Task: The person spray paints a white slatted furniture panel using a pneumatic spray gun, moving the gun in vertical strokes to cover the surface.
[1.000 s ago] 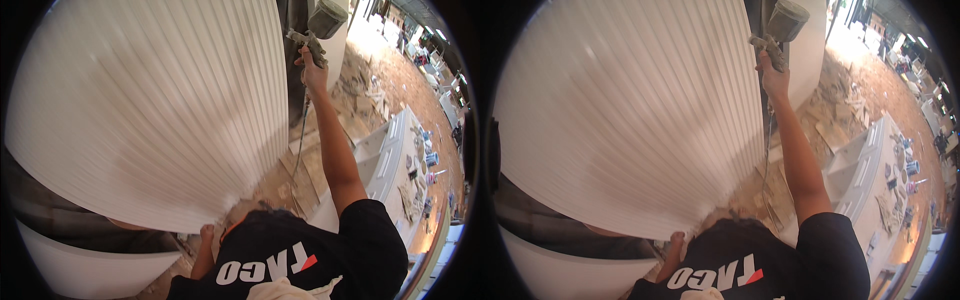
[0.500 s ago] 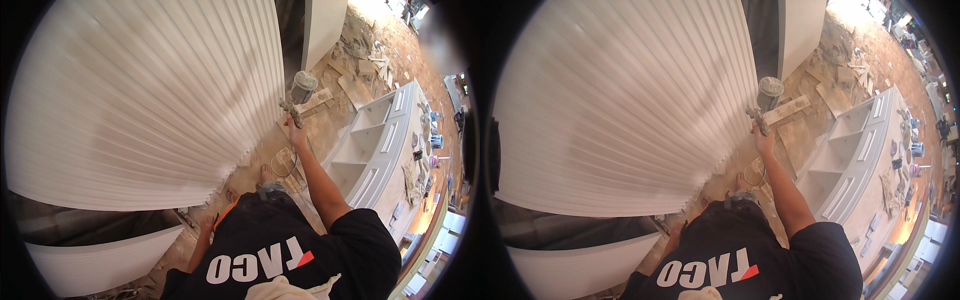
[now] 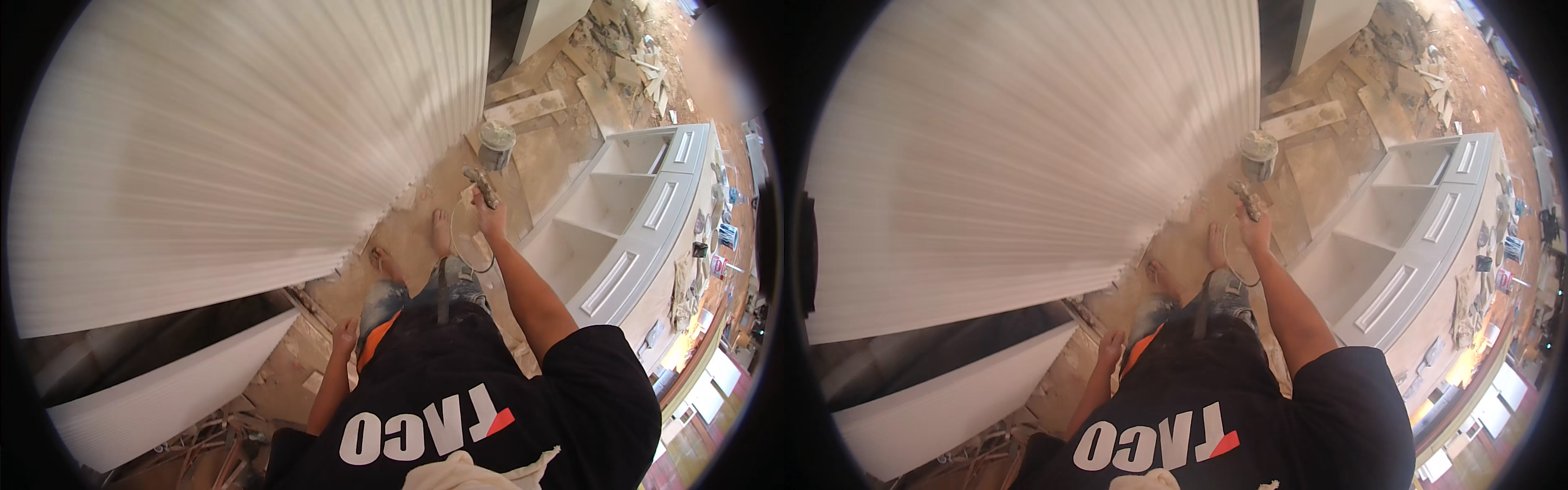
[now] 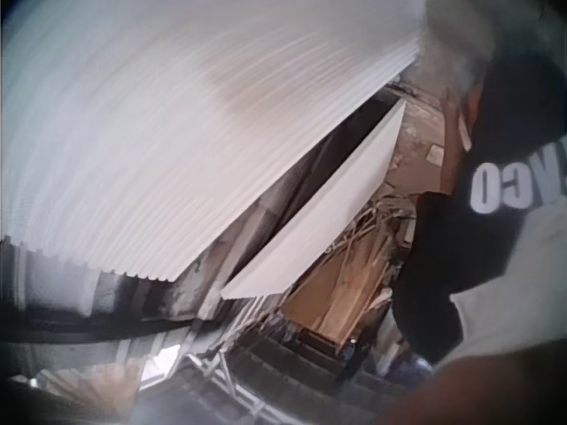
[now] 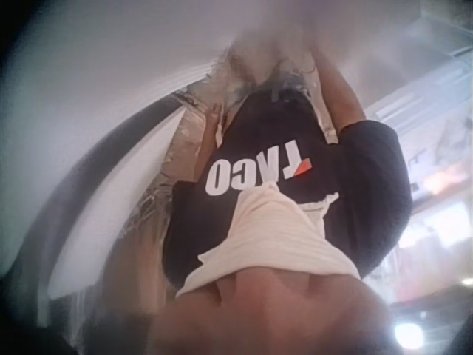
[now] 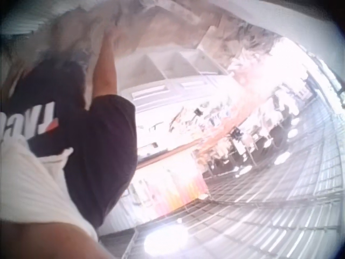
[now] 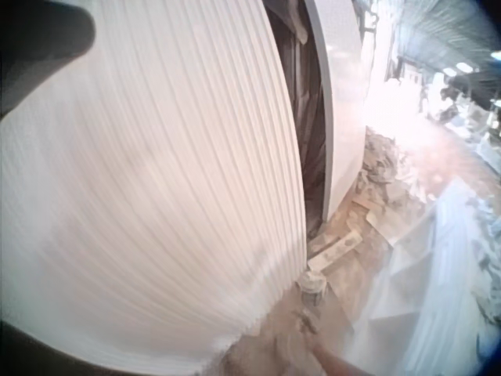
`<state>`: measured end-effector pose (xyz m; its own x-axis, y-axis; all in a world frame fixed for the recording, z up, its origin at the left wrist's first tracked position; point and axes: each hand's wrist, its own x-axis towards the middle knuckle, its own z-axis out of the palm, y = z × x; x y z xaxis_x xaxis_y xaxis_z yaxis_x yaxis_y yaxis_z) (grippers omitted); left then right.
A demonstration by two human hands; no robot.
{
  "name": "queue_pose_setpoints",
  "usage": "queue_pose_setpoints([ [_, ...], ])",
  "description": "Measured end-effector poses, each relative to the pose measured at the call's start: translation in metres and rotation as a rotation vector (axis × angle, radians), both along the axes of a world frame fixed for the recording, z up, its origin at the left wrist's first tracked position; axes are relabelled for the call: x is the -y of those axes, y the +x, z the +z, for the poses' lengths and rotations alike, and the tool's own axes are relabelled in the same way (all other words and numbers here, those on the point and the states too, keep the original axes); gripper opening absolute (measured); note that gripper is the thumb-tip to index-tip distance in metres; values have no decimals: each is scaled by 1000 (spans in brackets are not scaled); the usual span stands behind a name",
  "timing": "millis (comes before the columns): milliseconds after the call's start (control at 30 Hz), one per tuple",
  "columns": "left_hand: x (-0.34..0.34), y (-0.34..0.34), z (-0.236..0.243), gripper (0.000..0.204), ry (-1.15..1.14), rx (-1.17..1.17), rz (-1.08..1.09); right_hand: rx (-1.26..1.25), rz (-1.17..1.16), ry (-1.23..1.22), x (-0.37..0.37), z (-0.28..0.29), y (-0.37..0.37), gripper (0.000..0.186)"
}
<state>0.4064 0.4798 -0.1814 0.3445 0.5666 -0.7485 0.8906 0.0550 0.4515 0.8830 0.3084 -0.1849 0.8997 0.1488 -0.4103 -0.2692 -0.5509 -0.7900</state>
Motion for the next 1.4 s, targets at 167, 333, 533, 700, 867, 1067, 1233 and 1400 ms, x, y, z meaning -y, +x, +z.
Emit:
queue_pose_setpoints([
  [167, 9, -28, 6, 40, -49, -89, 76, -63, 266, -22, -14, -30, -69, 41],
  [333, -3, -67, -15, 41, -65, -81, -12, 7, 392, 30, -47, 13, -142, 29],
  [533, 6, -83, -22, 45, -209, -117, 84, -111, 478, -21, -42, -12, -163, 35],
  [700, 48, -101, -32, 46, -261, -134, 115, -58, 371, -90, -29, -49, -123, 30],
  [867, 91, -90, -12, 45, -225, -142, 170, 99, 60, 44, -8, -131, -43, 42],
  [1067, 149, -77, 2, 45, -101, -286, 183, 54, -151, -186, 1, -164, 57, 48],
  [1233, 182, -102, 8, 44, -56, -353, 99, 204, -326, 49, 9, -199, 64, 40],
  [1400, 180, -119, 2, 48, -230, -447, 32, 140, -580, 192, 28, -162, -5, 35],
])
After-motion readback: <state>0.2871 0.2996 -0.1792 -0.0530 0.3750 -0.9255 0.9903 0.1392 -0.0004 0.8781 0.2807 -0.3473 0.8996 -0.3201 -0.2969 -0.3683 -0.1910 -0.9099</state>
